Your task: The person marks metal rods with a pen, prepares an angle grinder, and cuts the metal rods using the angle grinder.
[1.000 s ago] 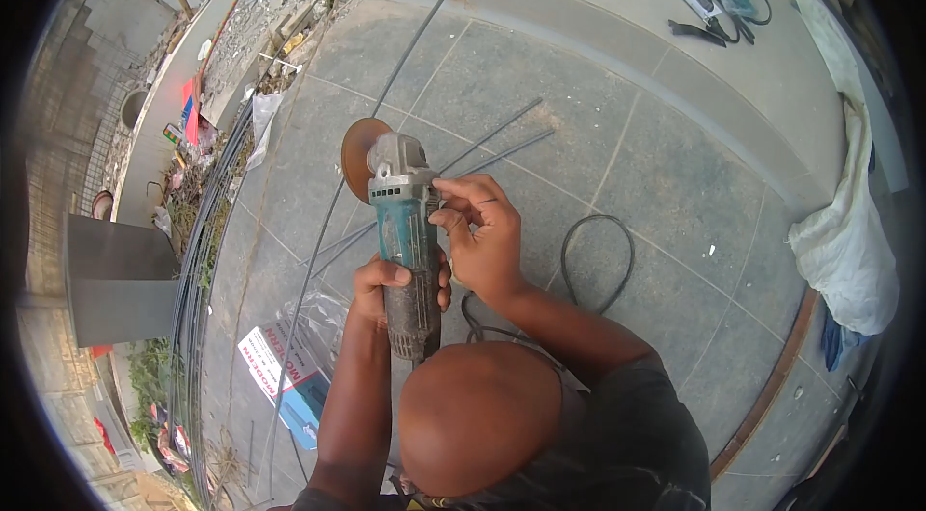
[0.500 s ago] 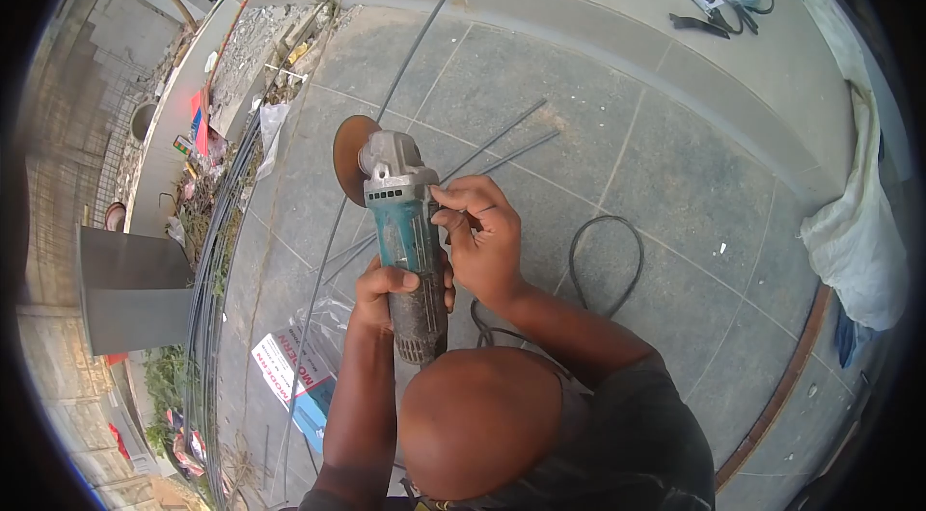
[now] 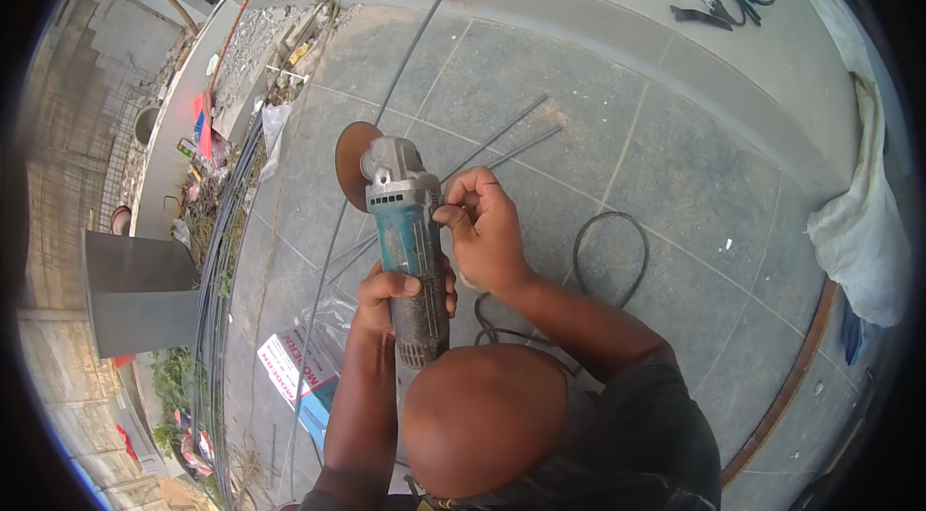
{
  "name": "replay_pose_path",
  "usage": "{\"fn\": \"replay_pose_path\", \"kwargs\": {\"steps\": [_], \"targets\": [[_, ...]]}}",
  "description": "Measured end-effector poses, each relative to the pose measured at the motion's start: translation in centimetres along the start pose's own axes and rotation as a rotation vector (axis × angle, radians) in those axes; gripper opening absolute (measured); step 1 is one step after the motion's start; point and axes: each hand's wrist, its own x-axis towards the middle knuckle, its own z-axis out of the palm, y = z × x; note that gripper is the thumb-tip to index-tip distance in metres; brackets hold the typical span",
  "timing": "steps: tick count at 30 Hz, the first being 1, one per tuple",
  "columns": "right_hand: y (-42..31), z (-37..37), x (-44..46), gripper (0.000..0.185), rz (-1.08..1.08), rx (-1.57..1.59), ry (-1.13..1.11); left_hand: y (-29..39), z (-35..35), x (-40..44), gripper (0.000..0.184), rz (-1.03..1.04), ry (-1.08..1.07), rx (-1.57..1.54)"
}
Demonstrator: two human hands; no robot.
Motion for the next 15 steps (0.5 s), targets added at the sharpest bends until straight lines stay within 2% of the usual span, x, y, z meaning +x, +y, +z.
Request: {"fn": "replay_pose_path", "kwargs": {"steps": [1, 3, 4, 6, 7, 9, 13, 15], "targets": [[-0.3, 0.1, 0.0, 0.021, 0.000, 0.000, -0.001, 0.1, 0.2, 0.0, 0.061, 0.001, 0.001, 0.000], [-0.9, 0.2, -0.2, 0.019, 0.323, 0.191, 0.074, 0.4, 0.4, 0.1, 0.062, 0.022, -0.006, 0.019], [-1.0, 0.3, -0.3, 0.019, 0.322, 0.191, 0.075, 0.4, 0.5, 0.3, 0.062, 0.022, -0.007, 0.019], [-1.0, 0.5, -0.6, 0.015, 0.552, 0.529, 0.106, 0.4, 0.3, 0.5, 0.062, 0.021, -0.032, 0.021], [-1.2, 0.5, -0.7, 0.015, 0.552, 0.529, 0.109, 0.4, 0.3, 0.5, 0.062, 0.018, -0.033, 0.022], [-1.7, 0.4, -0.9, 0.020, 0.689, 0.609, 0.093, 0.5, 0.2, 0.5, 0.055, 0.013, -0.070, -0.035], [-0.8, -0.3, -1.7, 0.027, 0.709, 0.657, 0.013, 0.6, 0.4, 0.7, 0.052, 0.022, -0.058, -0.013], [-0.6, -0.3, -1.9, 0.037, 0.742, 0.678, -0.017, 0.5, 0.4, 1.0, 0.049, 0.048, -0.069, 0.011]]}}
